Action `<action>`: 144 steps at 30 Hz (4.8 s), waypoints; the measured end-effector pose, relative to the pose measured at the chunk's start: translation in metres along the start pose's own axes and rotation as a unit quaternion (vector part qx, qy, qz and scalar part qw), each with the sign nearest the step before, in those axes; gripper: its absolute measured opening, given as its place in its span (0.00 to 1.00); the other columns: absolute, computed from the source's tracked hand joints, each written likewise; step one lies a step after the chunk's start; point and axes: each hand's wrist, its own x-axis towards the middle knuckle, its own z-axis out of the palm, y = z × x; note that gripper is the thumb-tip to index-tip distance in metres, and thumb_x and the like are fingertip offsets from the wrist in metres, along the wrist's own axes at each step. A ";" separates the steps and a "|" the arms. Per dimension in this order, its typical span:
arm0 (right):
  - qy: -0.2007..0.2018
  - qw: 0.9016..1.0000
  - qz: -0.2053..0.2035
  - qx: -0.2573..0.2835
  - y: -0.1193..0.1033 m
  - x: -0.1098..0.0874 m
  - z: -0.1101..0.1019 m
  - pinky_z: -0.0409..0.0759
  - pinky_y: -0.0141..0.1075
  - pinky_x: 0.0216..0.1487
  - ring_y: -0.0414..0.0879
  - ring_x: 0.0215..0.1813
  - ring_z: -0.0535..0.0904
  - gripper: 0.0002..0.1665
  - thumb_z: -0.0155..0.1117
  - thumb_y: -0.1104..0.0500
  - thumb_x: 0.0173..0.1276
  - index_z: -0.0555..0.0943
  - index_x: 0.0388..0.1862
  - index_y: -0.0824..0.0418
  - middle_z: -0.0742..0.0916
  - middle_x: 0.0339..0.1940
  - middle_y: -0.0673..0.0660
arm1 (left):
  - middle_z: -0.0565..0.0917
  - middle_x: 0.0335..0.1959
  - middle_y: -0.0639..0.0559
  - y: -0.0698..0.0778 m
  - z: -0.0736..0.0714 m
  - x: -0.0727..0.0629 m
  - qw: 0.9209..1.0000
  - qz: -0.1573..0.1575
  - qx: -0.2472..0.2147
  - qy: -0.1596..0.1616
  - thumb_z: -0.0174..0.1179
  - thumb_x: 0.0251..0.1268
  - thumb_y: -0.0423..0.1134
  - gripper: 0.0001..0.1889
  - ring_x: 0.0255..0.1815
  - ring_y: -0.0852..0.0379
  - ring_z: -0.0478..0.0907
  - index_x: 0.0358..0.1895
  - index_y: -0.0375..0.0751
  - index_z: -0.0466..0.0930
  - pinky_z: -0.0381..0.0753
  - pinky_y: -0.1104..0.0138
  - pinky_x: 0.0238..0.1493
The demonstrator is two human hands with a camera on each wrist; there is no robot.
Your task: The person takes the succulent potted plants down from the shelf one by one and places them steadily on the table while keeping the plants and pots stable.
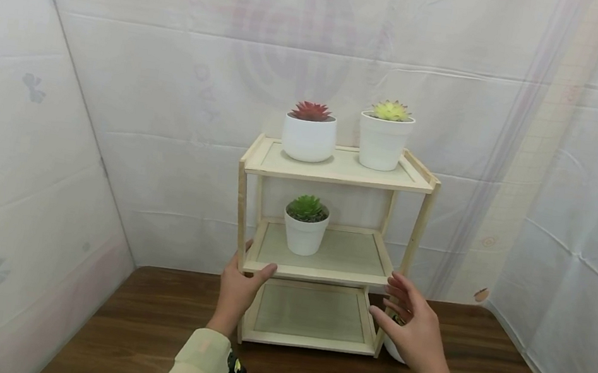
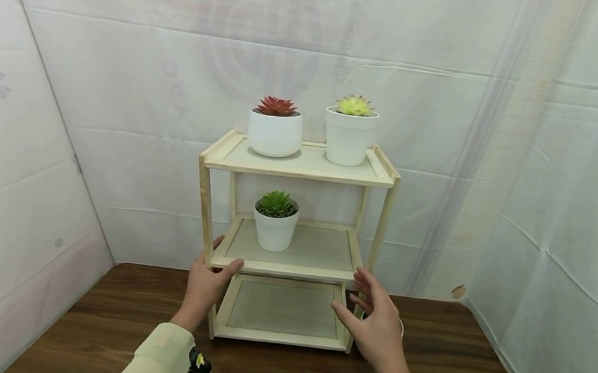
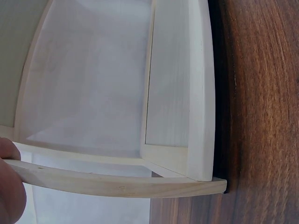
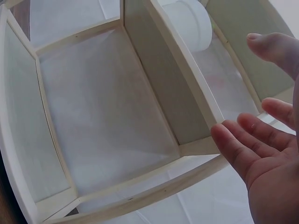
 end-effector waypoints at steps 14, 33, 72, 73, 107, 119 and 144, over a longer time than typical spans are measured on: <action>-0.003 0.999 -0.025 0.020 -0.005 0.002 0.004 0.77 0.24 0.55 0.22 0.55 0.74 0.43 0.74 0.57 0.59 0.65 0.72 0.61 0.78 0.64 0.61 | 0.72 0.67 0.47 0.003 0.001 -0.002 1.000 0.005 0.007 0.009 0.73 0.49 0.57 0.46 0.66 0.47 0.72 0.72 0.53 0.62 0.75 0.48 0.61; -0.001 0.999 -0.043 0.027 -0.018 0.015 0.011 0.80 0.32 0.56 0.54 0.58 0.80 0.43 0.73 0.56 0.60 0.65 0.72 0.59 0.79 0.63 0.63 | 0.73 0.66 0.45 0.002 0.000 -0.001 1.000 0.001 0.007 0.009 0.73 0.49 0.57 0.46 0.66 0.47 0.72 0.72 0.53 0.62 0.75 0.48 0.61; -0.024 0.997 -0.019 0.076 -0.034 0.035 0.026 0.79 0.40 0.58 0.53 0.65 0.75 0.44 0.72 0.52 0.61 0.62 0.74 0.50 0.74 0.67 0.61 | 0.74 0.66 0.44 0.002 0.001 -0.001 1.000 0.015 0.015 0.019 0.74 0.48 0.57 0.47 0.65 0.47 0.74 0.72 0.47 0.62 0.75 0.50 0.62; -0.025 0.997 -0.019 0.076 -0.034 0.036 0.027 0.79 0.41 0.58 0.53 0.65 0.74 0.45 0.72 0.52 0.61 0.62 0.74 0.50 0.74 0.67 0.61 | 0.74 0.66 0.44 0.002 0.001 -0.001 1.000 0.015 0.015 0.020 0.74 0.48 0.57 0.47 0.65 0.47 0.74 0.72 0.47 0.63 0.75 0.50 0.62; -0.029 0.997 -0.008 0.073 -0.044 0.053 0.041 0.78 0.40 0.60 0.54 0.66 0.74 0.48 0.74 0.50 0.58 0.61 0.74 0.51 0.75 0.66 0.61 | 0.76 0.63 0.42 0.001 0.000 -0.002 1.000 0.020 0.009 0.019 0.73 0.50 0.54 0.46 0.63 0.48 0.75 0.72 0.44 0.62 0.76 0.51 0.61; -0.033 0.997 -0.004 0.070 -0.045 0.058 0.047 0.77 0.42 0.62 0.52 0.67 0.73 0.49 0.74 0.47 0.58 0.61 0.75 0.49 0.75 0.66 0.60 | 0.76 0.62 0.43 0.000 0.002 -0.002 0.999 0.026 0.005 0.020 0.74 0.49 0.54 0.46 0.64 0.47 0.75 0.72 0.47 0.63 0.76 0.50 0.60; -0.051 0.996 0.006 0.077 -0.046 0.069 0.058 0.75 0.44 0.64 0.52 0.68 0.71 0.48 0.71 0.44 0.60 0.59 0.75 0.48 0.74 0.67 0.61 | 0.76 0.62 0.43 0.001 0.000 -0.004 1.000 0.012 0.007 0.023 0.74 0.49 0.54 0.44 0.64 0.48 0.74 0.71 0.48 0.64 0.75 0.50 0.61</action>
